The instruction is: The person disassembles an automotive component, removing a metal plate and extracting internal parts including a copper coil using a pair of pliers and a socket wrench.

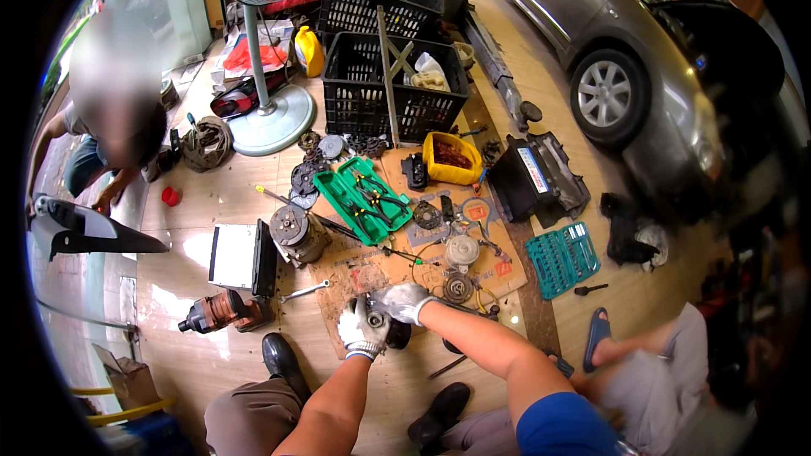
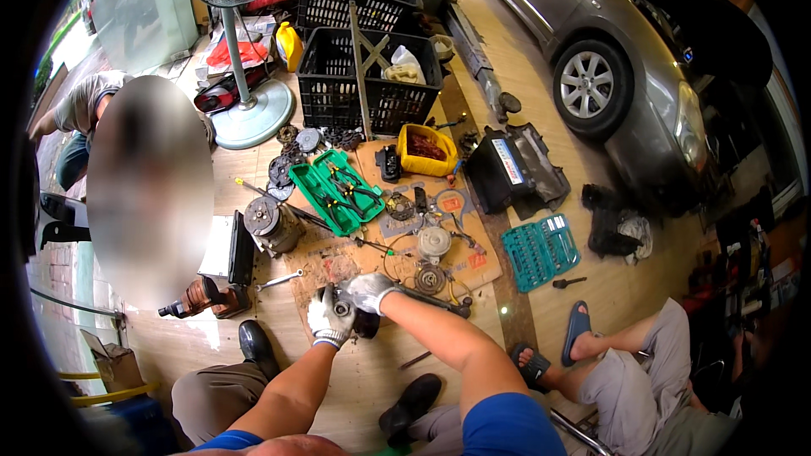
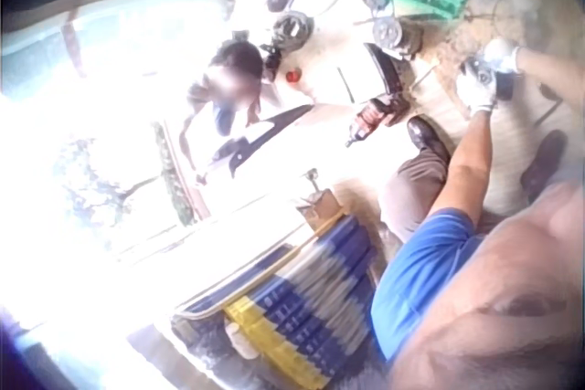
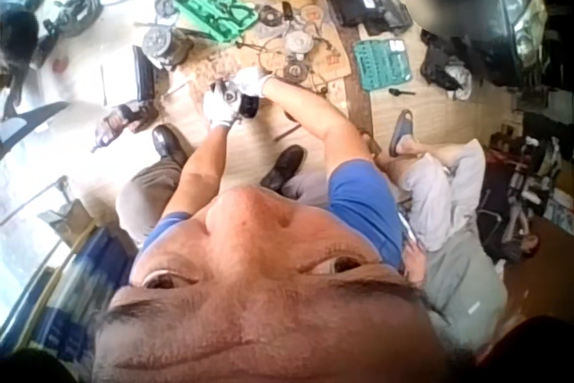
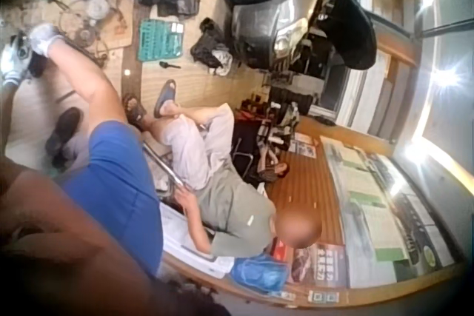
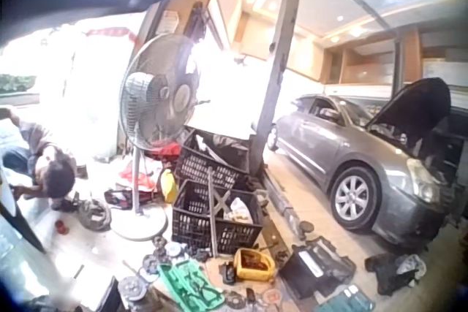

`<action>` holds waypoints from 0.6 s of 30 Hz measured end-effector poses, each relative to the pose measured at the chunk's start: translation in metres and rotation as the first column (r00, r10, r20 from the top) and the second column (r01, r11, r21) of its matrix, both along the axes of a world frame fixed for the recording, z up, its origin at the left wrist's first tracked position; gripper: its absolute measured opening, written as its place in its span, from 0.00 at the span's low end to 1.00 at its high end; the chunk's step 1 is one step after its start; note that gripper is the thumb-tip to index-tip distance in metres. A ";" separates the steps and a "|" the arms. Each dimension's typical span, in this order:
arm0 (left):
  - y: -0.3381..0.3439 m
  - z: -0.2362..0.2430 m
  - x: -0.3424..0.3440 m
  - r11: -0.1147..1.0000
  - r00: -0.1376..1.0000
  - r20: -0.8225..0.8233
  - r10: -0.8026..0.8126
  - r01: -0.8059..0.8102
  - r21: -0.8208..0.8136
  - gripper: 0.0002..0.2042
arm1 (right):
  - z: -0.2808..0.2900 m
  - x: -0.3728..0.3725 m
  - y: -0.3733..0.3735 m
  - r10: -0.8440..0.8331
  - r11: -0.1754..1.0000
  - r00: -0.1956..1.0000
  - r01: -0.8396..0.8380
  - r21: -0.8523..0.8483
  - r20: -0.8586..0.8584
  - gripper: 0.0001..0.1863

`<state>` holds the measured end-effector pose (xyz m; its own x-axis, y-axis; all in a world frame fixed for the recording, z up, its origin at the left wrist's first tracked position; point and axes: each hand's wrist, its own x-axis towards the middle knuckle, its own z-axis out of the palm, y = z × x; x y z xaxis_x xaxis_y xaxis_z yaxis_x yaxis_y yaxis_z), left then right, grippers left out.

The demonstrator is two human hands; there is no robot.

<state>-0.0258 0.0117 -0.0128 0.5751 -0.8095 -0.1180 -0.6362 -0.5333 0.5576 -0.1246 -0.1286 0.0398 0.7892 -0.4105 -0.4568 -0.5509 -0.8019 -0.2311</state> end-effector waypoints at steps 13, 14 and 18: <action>0.000 -0.011 0.000 0.995 0.999 0.047 -0.009 0.014 -0.104 0.41 | -0.006 0.024 -0.037 0.315 0.938 0.942 -0.291 -0.188 0.112 0.14; 0.000 -0.010 0.000 0.994 1.000 0.012 -0.020 0.021 -0.106 0.41 | -0.007 0.020 -0.031 0.275 0.950 0.947 -0.240 -0.202 0.166 0.13; 0.001 -0.009 0.001 0.993 1.000 0.014 -0.019 0.020 -0.118 0.41 | -0.010 0.003 -0.005 0.098 0.977 0.963 -0.045 -0.207 0.251 0.15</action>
